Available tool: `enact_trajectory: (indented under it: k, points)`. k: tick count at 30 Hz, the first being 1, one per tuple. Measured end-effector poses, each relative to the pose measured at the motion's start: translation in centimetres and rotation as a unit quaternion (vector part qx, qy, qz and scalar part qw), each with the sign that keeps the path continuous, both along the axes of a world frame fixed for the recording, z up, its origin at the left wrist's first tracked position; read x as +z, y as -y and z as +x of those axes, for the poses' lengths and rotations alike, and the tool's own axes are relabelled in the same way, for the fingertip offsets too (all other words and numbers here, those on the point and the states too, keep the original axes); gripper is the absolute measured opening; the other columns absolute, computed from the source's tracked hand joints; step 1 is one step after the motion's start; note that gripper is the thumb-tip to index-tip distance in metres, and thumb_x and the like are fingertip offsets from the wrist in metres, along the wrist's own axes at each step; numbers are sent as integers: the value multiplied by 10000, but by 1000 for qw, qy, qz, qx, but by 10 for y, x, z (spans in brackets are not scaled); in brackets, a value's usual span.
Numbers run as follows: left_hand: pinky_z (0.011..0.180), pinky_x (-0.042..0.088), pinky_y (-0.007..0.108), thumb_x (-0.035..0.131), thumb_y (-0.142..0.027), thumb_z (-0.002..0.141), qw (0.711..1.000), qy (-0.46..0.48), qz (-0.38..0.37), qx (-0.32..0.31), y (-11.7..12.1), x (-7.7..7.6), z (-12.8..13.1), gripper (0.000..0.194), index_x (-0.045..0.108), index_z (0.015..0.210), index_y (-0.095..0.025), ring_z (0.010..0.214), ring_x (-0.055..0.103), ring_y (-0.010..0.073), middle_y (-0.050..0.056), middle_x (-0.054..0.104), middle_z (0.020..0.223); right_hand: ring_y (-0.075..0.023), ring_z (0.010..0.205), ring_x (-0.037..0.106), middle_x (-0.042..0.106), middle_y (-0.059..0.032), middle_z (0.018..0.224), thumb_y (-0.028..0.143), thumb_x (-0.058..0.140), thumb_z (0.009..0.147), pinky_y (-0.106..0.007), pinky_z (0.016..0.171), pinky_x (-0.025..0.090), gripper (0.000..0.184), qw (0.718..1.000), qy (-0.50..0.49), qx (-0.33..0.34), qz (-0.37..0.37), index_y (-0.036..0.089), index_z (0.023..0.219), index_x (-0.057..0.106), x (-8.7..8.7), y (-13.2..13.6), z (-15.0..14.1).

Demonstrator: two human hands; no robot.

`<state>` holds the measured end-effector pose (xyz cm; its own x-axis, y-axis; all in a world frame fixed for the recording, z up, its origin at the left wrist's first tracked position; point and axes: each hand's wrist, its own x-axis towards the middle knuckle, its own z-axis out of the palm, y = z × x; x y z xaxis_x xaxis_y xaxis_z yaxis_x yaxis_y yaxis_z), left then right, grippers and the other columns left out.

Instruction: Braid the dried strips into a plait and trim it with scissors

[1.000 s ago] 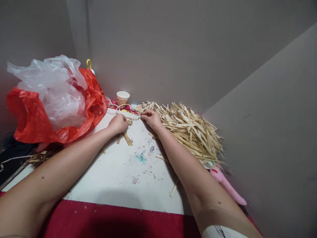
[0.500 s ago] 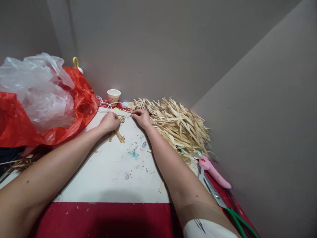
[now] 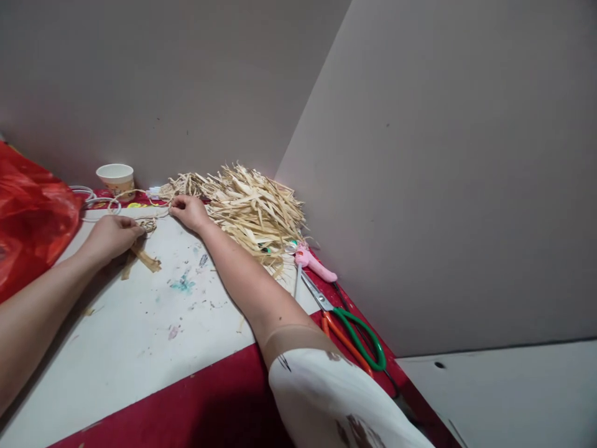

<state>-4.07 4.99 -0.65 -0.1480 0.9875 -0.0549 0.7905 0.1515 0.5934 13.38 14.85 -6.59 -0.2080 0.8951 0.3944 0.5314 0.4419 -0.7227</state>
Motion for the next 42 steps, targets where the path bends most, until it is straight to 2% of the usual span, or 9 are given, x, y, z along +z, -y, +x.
enact_trajectory:
  k: [6,9,19,25,29,33,36,39,42]
  points:
    - [435,286,210,643,-335,669,998,53,19,-12,-5,-10,-10,189,606,604,-162,444,423,105,-31,497,442,-111,689,541,637,19,719,168,581,739,-213,692,401,64,999,-42,2,6,146,744,641,6,13,-3]
    - [404,234,231,670,-288,630,989,144,13,-15,-8,-11,-14,165,578,567,-167,382,344,87,-33,453,406,-119,640,517,607,13,658,179,594,696,-236,664,391,53,998,-68,6,2,137,682,624,2,13,-3]
    - [417,274,233,658,-260,646,995,97,27,20,-10,10,-27,186,546,524,-175,395,346,87,-36,437,410,-121,630,525,622,8,661,214,606,659,-244,657,403,86,996,-84,-2,-25,144,690,643,-5,9,-4]
    - [505,381,245,601,-264,675,998,20,45,27,-12,16,-43,151,570,555,-179,488,468,128,-12,493,468,-122,614,521,613,14,634,189,605,650,-249,657,410,75,995,-92,-3,-35,146,693,649,-4,11,-4]
    - [668,455,310,633,-253,614,996,-73,47,34,-17,14,-51,73,636,606,-181,723,611,229,64,647,676,-115,617,528,623,15,655,167,598,645,-242,663,418,95,994,-104,4,-37,147,723,648,-4,11,-5]
    - [801,477,398,648,-327,615,969,-247,-19,-19,-15,27,-46,343,713,931,-209,998,619,337,135,695,1053,-109,583,509,585,38,608,145,597,618,-238,640,410,168,993,-113,3,-37,155,783,628,-7,7,-5]
    - [854,468,418,626,-353,673,953,-290,68,-50,-7,38,-29,480,667,1119,-180,1094,577,355,173,659,1154,-107,586,497,571,40,612,153,610,600,-239,641,407,123,992,-121,11,-35,164,722,602,-8,5,-5]
    - [873,465,380,549,-217,740,965,-179,184,-56,-4,35,-2,391,673,1105,-152,1013,620,291,147,697,1064,-113,607,505,579,33,627,173,613,602,-244,650,415,81,990,-136,29,-37,167,679,593,-6,7,-6]
    - [801,488,299,562,-98,695,983,33,141,-109,-12,14,26,409,665,1091,-118,842,652,209,101,719,932,-120,622,528,605,21,644,194,610,618,-254,668,433,65,986,-154,46,-43,164,676,607,-2,11,-7]
